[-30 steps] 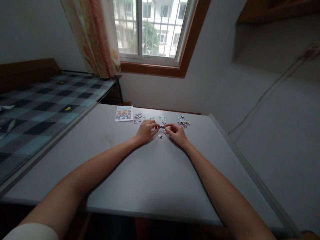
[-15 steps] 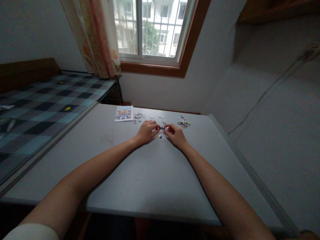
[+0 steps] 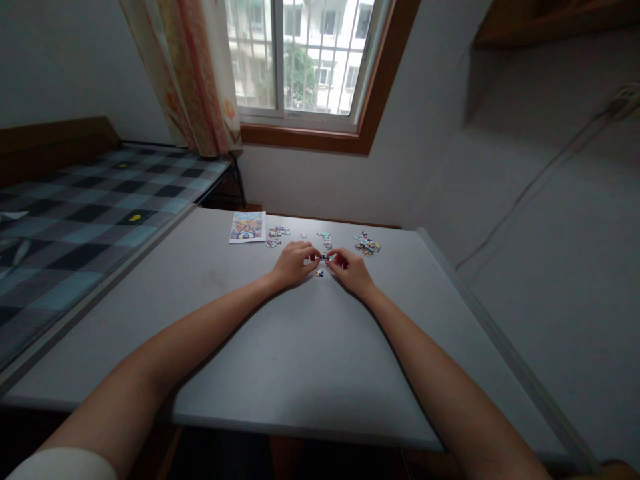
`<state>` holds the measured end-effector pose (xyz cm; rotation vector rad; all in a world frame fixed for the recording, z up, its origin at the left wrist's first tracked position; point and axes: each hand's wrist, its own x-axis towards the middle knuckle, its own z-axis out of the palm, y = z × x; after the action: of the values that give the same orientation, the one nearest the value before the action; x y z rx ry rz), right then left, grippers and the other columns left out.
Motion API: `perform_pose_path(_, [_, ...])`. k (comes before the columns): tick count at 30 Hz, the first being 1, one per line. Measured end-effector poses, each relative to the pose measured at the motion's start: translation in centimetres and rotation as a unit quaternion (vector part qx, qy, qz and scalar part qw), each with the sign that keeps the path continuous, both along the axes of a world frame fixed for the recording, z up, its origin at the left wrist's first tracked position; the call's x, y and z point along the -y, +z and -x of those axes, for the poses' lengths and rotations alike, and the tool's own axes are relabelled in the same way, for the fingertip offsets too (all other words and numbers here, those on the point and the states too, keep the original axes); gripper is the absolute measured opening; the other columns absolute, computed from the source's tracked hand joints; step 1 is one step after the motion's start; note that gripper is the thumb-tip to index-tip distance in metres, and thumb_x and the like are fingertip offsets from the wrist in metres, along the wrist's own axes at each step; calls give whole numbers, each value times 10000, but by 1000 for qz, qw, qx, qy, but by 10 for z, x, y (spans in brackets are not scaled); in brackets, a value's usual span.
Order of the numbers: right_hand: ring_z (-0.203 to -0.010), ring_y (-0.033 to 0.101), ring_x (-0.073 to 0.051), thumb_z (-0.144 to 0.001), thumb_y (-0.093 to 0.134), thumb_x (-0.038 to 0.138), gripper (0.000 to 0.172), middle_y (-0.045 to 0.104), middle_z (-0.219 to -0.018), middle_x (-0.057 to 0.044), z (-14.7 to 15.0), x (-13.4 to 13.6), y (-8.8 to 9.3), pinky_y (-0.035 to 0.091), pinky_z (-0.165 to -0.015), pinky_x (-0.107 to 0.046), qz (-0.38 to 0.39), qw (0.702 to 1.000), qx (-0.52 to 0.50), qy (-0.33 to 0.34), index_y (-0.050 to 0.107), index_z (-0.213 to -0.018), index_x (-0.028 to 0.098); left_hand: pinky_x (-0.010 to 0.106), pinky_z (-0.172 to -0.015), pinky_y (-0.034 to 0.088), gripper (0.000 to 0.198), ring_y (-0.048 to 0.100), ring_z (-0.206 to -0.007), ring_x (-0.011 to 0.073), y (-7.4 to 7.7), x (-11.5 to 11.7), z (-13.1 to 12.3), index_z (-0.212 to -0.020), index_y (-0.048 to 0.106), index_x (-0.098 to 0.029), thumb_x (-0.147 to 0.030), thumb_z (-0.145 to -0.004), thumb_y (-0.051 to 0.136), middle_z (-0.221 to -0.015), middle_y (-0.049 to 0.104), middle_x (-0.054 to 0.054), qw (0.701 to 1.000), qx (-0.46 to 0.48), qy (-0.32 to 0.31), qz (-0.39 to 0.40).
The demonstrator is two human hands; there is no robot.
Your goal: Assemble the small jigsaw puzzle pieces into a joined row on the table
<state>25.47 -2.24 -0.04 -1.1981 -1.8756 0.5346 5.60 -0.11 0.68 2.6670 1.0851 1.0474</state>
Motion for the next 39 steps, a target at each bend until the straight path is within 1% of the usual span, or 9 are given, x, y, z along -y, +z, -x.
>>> perform_pose_path(9, [-592, 519, -126, -795, 604, 326, 192, 590, -661, 12, 0, -1, -1, 421, -618, -255, 4, 1000, 3, 3, 642, -930, 195, 302, -752, 407, 93, 562, -733, 146, 0, 0, 0, -828, 651, -175, -213, -857, 572, -750, 632, 11, 1000, 5, -24, 12])
perform_pose_path(17, [-589, 512, -120, -782, 638, 346, 264, 585, -664, 17, -1, -3, -4, 420, -598, -250, 4, 999, -37, 13, 648, -985, 176, 296, -732, 404, 65, 560, -712, 145, -3, -2, -1, -802, 661, -179, -201, -827, 604, -723, 638, 3, 1000, 18, -7, 6])
perform_pose_path(27, [-590, 512, -118, -777, 656, 342, 216, 602, -673, 10, -1, -5, -5, 415, -600, -256, 3, 999, -37, 15, 668, -920, 181, 294, -723, 402, 70, 560, -687, 141, -2, -2, 0, -794, 682, -179, -187, -820, 618, -710, 659, 7, 1000, 22, -15, 3])
perform_pose_path(35, [-603, 517, -125, -773, 665, 361, 215, 603, -664, 8, -2, -6, -7, 414, -598, -258, 4, 999, -52, 3, 671, -894, 183, 283, -700, 401, 100, 572, -675, 132, -3, -3, 0, -869, 708, -181, -242, -856, 629, -726, 665, 10, 999, 32, -7, 5])
perform_pose_path(39, [-605, 519, -125, -774, 666, 370, 221, 608, -675, 4, -2, -7, -8, 415, -600, -260, 2, 999, -48, 1, 673, -895, 185, 286, -702, 398, 116, 576, -680, 137, -4, -4, 0, -861, 722, -187, -247, -869, 623, -721, 675, 13, 1000, 21, -7, 1])
